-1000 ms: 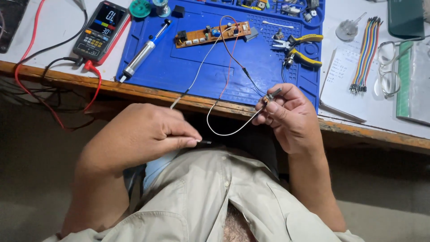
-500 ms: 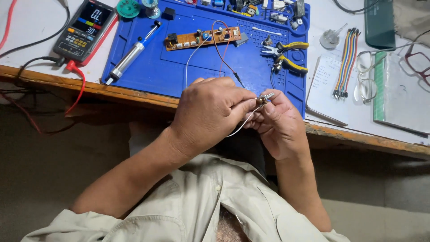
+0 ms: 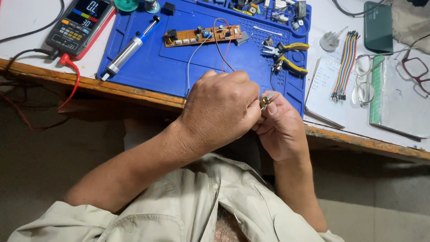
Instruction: The person uses a multimeter to test a small electronic component, touching the probes to its terminals while observing the digital display. They then manipulate the component's wires and briefly use a soldering iron on the assembly.
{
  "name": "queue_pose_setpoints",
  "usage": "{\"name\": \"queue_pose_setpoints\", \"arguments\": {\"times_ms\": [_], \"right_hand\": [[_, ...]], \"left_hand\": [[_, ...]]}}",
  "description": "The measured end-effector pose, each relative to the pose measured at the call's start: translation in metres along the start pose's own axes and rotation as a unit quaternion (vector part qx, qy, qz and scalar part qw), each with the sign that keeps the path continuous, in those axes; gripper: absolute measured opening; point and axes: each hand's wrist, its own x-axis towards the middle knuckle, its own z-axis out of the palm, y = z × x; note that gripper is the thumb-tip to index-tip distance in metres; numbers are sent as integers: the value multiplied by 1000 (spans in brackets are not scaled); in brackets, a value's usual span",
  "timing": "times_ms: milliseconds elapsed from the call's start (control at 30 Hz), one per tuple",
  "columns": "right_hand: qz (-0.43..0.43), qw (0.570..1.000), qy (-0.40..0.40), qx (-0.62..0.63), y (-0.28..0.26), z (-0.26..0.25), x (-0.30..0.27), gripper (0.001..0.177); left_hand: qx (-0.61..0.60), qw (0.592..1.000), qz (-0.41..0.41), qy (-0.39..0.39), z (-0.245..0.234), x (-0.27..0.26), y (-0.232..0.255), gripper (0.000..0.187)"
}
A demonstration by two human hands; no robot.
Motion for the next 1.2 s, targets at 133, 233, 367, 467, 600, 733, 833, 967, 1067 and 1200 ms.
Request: {"name": "queue_pose_setpoints", "arguments": {"times_ms": [133, 233, 367, 467, 600, 733, 833, 967, 1067, 1200], "right_hand": [[-9, 1000, -14, -5, 0, 3, 0, 36], [-5, 1000, -6, -2, 0, 2, 0, 38], [-8, 1000, -14, -5, 1, 1, 0, 37], [-12, 1000, -21, -10, 2, 1, 0, 38], [-17, 999, -24, -16, 2, 0, -1, 39], [-24, 999, -12, -20, 4, 2, -1, 37], [-40, 999, -19, 2, 7, 9, -1, 36], [-54, 998, 11, -32, 8, 18, -1, 35], [-61, 997, 18, -48, 12, 26, -1, 32], [-72, 992, 43, -96, 19, 27, -2, 28]], "left_hand": [[4, 1000, -5, 9, 1, -2, 2, 23], [8, 1000, -8, 5, 1, -2, 2, 22], [13, 1000, -4, 5, 3, -3, 1, 21], [13, 1000, 3, 4, 5, -5, 1, 23], [19, 1000, 11, -16, 4, -7, 1, 22], [29, 999, 24, -22, -1, -7, -4, 23], [-21, 996, 5, -83, -10, -9, -14, 15], [-106, 989, -39, -93, -19, -20, -17, 40], [-55, 997, -6, -47, -17, -29, -16, 28], [32, 998, 62, -2, -13, -37, -22, 20]]}}
